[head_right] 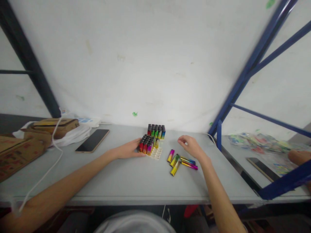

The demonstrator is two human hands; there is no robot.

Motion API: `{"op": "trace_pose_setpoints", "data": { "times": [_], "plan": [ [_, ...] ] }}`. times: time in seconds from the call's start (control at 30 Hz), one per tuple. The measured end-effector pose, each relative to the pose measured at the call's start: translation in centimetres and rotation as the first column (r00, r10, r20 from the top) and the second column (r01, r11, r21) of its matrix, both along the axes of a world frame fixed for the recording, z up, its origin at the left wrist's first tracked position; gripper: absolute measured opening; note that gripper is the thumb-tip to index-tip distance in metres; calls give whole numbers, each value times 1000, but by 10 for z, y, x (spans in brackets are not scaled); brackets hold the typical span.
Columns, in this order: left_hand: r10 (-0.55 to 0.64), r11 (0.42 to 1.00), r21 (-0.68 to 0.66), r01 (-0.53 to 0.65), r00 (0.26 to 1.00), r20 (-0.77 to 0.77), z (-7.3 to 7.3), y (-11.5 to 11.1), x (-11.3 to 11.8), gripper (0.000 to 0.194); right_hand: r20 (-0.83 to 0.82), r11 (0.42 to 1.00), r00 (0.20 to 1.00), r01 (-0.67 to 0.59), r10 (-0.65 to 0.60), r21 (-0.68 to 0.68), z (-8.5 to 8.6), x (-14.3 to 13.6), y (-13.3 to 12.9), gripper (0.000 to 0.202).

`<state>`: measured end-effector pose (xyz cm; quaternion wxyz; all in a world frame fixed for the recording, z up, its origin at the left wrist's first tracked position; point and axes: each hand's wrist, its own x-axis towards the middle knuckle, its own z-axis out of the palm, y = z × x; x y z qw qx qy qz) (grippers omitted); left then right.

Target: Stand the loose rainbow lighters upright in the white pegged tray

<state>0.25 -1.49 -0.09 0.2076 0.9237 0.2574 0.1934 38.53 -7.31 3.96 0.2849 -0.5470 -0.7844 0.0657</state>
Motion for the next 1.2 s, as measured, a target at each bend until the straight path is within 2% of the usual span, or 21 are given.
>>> {"op": "trace_pose_setpoints", "data": {
  "times": [0.13, 0.23, 0.33, 0.47, 0.57, 0.73, 0.9, 1.0, 1.1, 1.2],
  "plan": [
    [-10, 1000, 8, 10, 1000, 4, -1, 1, 0, 58, 62, 994, 998, 10, -4, -105, 8, 27, -40, 30],
    [2, 1000, 6, -2, 1000, -16, -3, 3, 0, 59, 107, 985, 994, -14, 33, -173, 9, 28, -69, 30],
    [3, 1000, 10, -3, 1000, -21, -4, 4, 0, 59, 154, 983, 987, -19, 48, -180, 1, 24, -81, 29],
    [5, 1000, 8, -5, 1000, -12, -3, 3, -1, 60, 167, 993, 986, 3, 17, -119, -12, 19, -73, 29],
    [9, 1000, 9, -9, 1000, -11, -3, 2, -1, 60, 183, 990, 979, -72, 93, -118, -15, 8, -61, 29],
    [10, 999, 37, -9, 1000, -23, -4, 3, -1, 62, 292, 961, 933, -144, 212, -237, -9, -11, -32, 36],
    [8, 999, 48, -8, 1000, -19, -5, 4, -1, 62, 342, 922, 884, -204, 318, -329, 5, -3, -4, 27],
    [16, 999, 41, -16, 1000, -16, -4, 3, -1, 62, 231, 901, 912, -244, 339, -358, 14, 7, -2, 24],
    [21, 999, 27, -21, 1000, -16, -4, 3, 0, 61, -69, 898, 970, -241, 232, -367, 21, 11, -8, 27],
    [14, 1000, 26, -13, 1000, -13, -4, 3, 0, 60, -409, 895, 903, -285, 131, -343, 19, 6, -12, 31]
  ]
}}
